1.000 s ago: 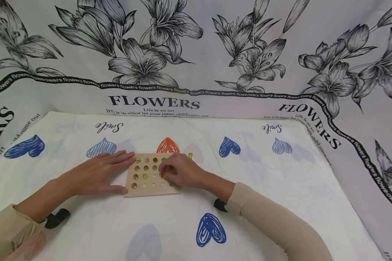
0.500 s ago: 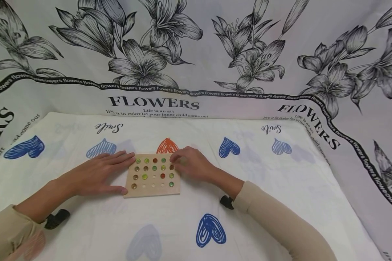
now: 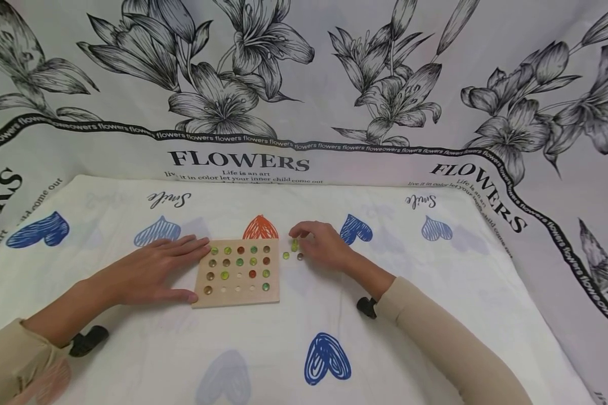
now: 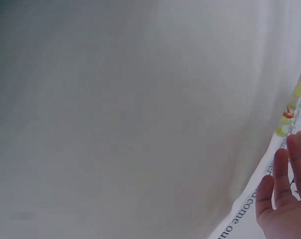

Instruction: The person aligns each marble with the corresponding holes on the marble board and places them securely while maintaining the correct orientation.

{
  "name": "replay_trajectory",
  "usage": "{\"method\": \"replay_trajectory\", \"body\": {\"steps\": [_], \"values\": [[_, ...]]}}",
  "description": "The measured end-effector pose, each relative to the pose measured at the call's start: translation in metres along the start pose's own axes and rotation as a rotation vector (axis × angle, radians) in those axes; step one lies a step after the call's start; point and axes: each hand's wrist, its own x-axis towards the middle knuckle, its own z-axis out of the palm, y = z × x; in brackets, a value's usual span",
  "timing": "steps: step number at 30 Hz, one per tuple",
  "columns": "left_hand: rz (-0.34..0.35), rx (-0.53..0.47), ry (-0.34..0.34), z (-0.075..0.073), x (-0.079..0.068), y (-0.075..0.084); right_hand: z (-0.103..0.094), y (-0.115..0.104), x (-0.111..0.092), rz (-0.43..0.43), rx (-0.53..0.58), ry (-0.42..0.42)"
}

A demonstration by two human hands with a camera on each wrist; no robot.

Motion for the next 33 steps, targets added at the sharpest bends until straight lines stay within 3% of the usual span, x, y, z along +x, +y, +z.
{"method": "replay_trajectory", "body": {"steps": [17, 33], "values": [[-0.013, -0.004, 0.006, 0.001, -0.001, 0.002, -0.003, 0.003, 0.01, 0.033, 0.025, -0.118], [-0.014, 0.003, -0.011, -0.002, -0.001, 0.003, -0.003, -0.001, 0.012, 0.02, -0.001, -0.12]]}}
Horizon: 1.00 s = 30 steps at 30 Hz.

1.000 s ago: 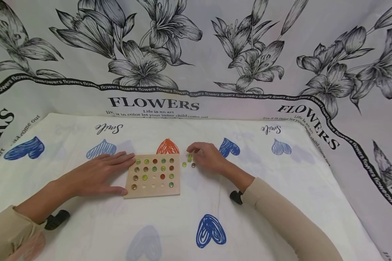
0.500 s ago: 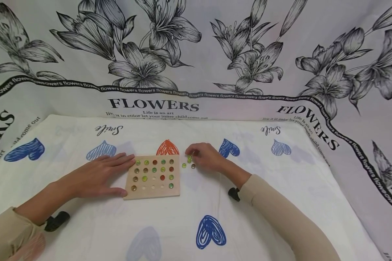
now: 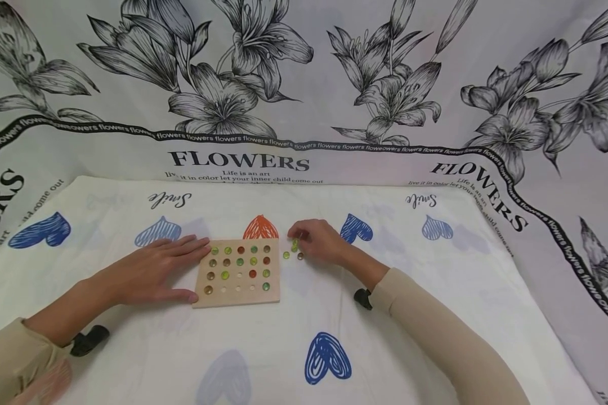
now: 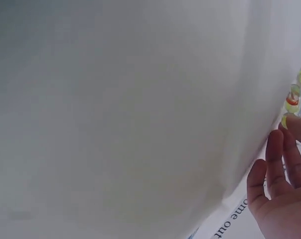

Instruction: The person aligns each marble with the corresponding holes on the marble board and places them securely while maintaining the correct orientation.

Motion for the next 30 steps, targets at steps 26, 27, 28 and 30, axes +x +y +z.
{"method": "replay_trajectory", "body": {"steps": [26, 27, 28, 30], "values": [[0.006, -0.002, 0.006, -0.001, 0.001, 0.001, 0.019, -0.041, -0.015, -0.202, 0.069, 0.007], [0.006, -0.002, 0.006, -0.001, 0.001, 0.001, 0.021, -0.042, -0.015, -0.206, 0.069, -0.001], [0.007, -0.001, 0.006, -0.001, 0.001, 0.001, 0.022, -0.044, -0.016, -0.209, 0.069, -0.008], [0.009, 0.001, 0.008, -0.001, 0.001, 0.001, 0.026, -0.046, -0.017, -0.213, 0.073, -0.025]]}}
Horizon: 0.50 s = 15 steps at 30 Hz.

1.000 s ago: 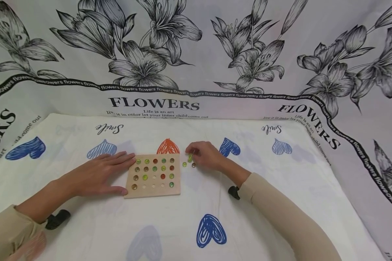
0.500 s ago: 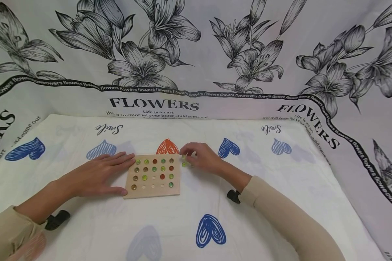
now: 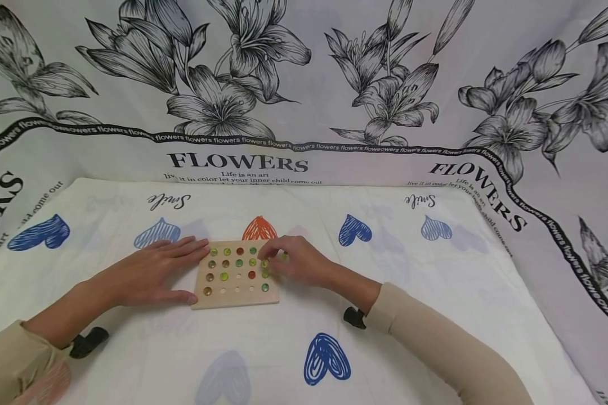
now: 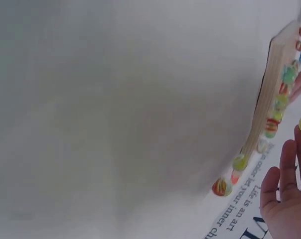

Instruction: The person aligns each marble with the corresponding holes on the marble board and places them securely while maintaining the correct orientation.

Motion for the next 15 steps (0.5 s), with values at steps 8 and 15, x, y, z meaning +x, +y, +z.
{"method": "replay_trajectory", "body": {"steps": [8, 15], "values": [[-0.003, -0.007, -0.002, -0.001, 0.0, 0.0, 0.014, -0.011, -0.002, -0.019, 0.025, -0.061], [-0.002, -0.002, -0.001, -0.001, 0.0, 0.0, 0.023, -0.014, -0.002, -0.026, -0.015, -0.083]]}}
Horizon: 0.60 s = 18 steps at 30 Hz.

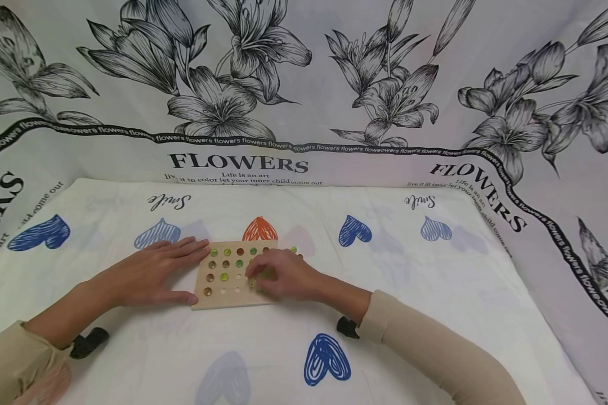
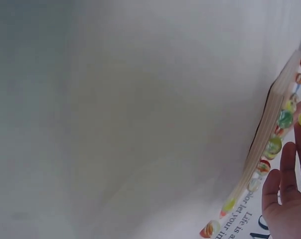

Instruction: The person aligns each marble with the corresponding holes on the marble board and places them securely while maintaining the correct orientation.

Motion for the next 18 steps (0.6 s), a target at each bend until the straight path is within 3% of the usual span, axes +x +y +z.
{"method": "replay_trajectory", "body": {"steps": [18], "values": [[0.001, -0.011, 0.005, 0.0017, -0.0007, -0.001, 0.0051, -0.0033, 0.0026, -0.045, -0.127, -0.041]]}}
